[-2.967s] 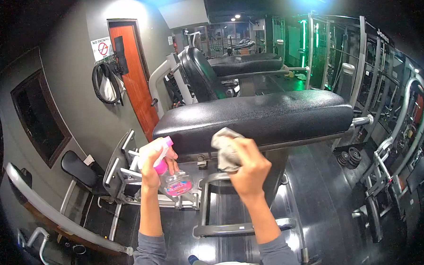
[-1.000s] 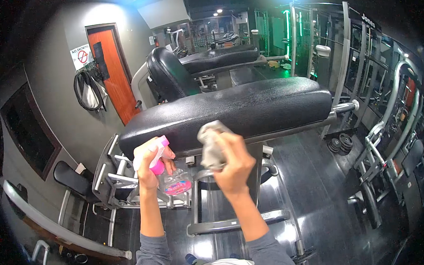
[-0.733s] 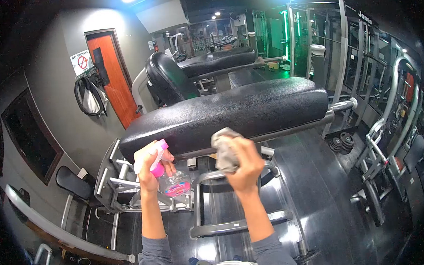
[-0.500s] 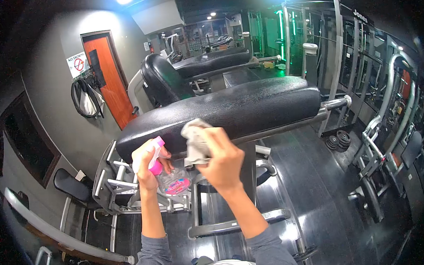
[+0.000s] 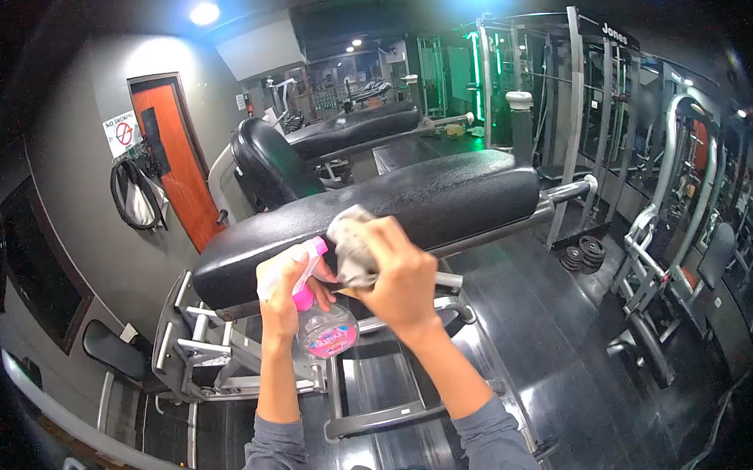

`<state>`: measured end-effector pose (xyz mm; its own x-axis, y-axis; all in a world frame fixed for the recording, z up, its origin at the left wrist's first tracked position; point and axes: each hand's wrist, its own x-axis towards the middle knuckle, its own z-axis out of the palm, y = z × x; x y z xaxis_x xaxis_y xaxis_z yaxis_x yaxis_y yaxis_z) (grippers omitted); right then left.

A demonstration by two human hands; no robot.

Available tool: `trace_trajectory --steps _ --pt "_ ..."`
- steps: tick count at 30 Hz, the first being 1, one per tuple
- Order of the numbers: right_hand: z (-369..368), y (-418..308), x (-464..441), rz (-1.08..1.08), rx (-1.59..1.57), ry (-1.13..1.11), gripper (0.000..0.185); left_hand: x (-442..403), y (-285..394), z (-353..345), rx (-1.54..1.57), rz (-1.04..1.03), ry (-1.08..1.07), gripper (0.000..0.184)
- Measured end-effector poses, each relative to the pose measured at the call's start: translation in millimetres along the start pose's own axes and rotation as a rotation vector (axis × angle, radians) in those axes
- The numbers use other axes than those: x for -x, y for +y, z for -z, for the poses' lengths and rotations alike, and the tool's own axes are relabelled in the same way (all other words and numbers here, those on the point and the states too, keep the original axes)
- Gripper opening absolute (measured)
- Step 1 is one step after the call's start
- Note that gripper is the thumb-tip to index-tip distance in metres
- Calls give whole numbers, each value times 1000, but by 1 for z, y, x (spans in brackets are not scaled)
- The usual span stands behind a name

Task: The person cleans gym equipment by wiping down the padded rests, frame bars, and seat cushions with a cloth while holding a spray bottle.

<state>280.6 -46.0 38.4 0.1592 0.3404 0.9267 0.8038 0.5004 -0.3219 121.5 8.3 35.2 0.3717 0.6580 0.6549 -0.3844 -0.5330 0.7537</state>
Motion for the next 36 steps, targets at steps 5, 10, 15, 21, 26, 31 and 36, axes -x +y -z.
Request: trace_trajectory --steps 5,10,15,21,26,31,36 --pt "19 30 6 40 54 150 29 4 -3 4 -10 20 -15 33" --pt "5 26 14 -47 115 320 28 5 -5 7 1 58 -50 34" --pt "-21 22 50 75 87 137 40 6 -5 10 11 74 -74 35" --pt "-17 36 38 -219 130 540 24 7 -1 11 -6 139 -98 36" --pt "-41 16 59 17 93 284 26 6 -1 9 -11 119 -90 39" --pt "-18 42 47 5 226 418 25 5 0 12 18 146 -104 39" --pt "1 36 21 -205 220 472 24 5 1 12 1 143 -102 39"
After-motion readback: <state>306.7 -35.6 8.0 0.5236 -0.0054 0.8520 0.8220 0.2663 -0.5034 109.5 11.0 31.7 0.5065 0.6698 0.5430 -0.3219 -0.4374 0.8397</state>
